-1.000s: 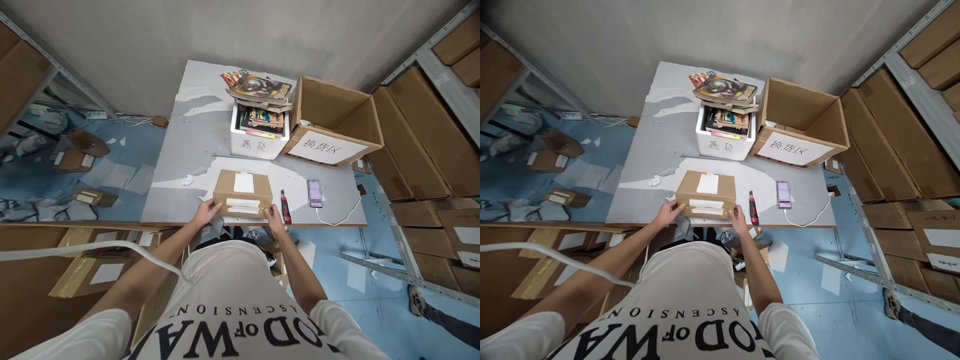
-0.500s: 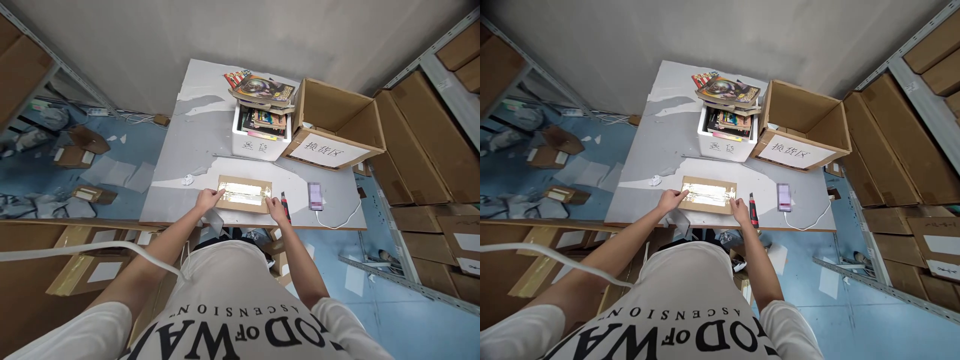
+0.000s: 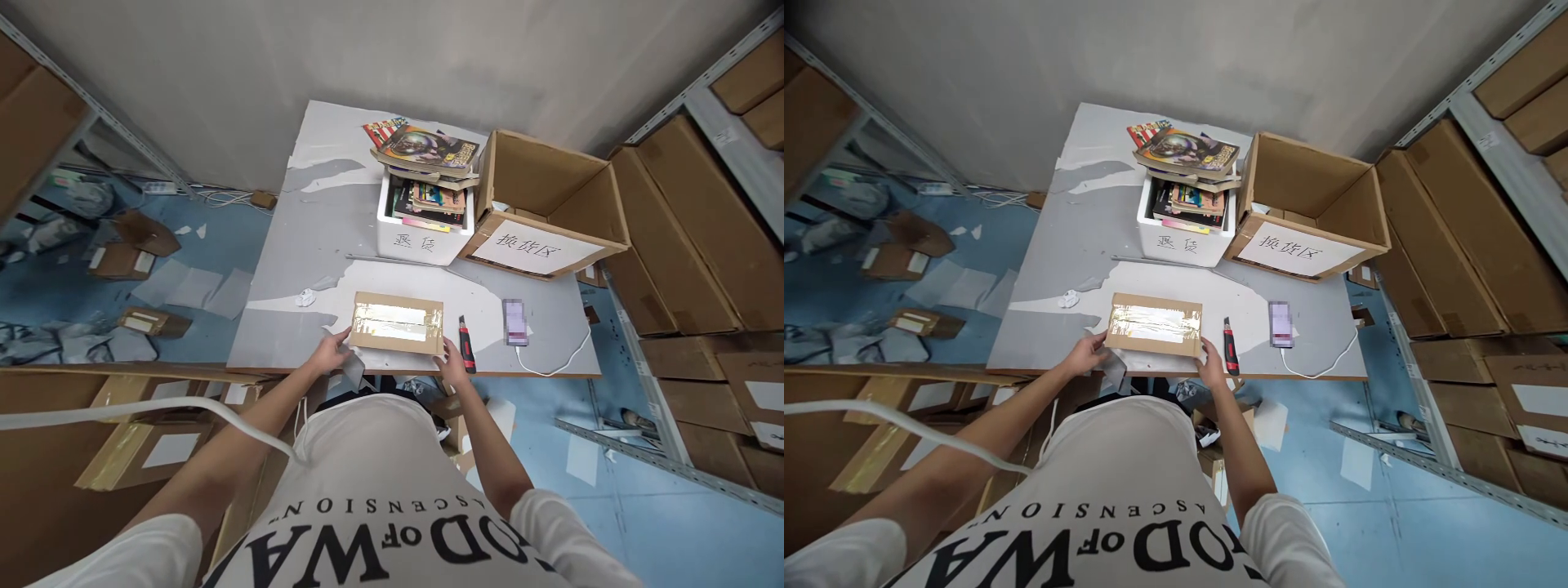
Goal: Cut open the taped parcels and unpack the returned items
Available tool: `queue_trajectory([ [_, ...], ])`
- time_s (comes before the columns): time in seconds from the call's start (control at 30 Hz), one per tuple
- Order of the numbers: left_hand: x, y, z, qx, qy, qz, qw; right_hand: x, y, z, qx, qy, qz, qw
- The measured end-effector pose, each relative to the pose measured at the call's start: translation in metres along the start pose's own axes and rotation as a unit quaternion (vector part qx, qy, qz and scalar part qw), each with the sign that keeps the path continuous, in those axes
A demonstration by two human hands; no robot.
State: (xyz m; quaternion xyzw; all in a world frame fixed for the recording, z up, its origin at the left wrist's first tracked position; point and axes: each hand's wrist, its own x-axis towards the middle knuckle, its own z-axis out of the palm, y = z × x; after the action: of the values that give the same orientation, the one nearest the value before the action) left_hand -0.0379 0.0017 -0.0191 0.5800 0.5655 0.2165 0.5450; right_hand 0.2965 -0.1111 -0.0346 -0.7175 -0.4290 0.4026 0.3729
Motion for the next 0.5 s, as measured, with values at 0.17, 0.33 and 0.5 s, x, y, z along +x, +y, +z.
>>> queue_trajectory([
  [0.17,0.002,-0.015,0.017,-0.004,-0.028,0.053,0.998,0.001,0.004,0.015,0.039,-0.031,0.029,0.998],
  [0.33,0.002,-0.004,0.01,0.074,-0.023,0.062,0.995,0.005,-0.015,0.007,0.097,-0.062,0.009,0.993],
  [0.5,0.0,0.032,0.002,0.13,0.036,0.059,0.989,0.011,-0.045,-0.008,0.077,-0.051,-0.008,0.996],
])
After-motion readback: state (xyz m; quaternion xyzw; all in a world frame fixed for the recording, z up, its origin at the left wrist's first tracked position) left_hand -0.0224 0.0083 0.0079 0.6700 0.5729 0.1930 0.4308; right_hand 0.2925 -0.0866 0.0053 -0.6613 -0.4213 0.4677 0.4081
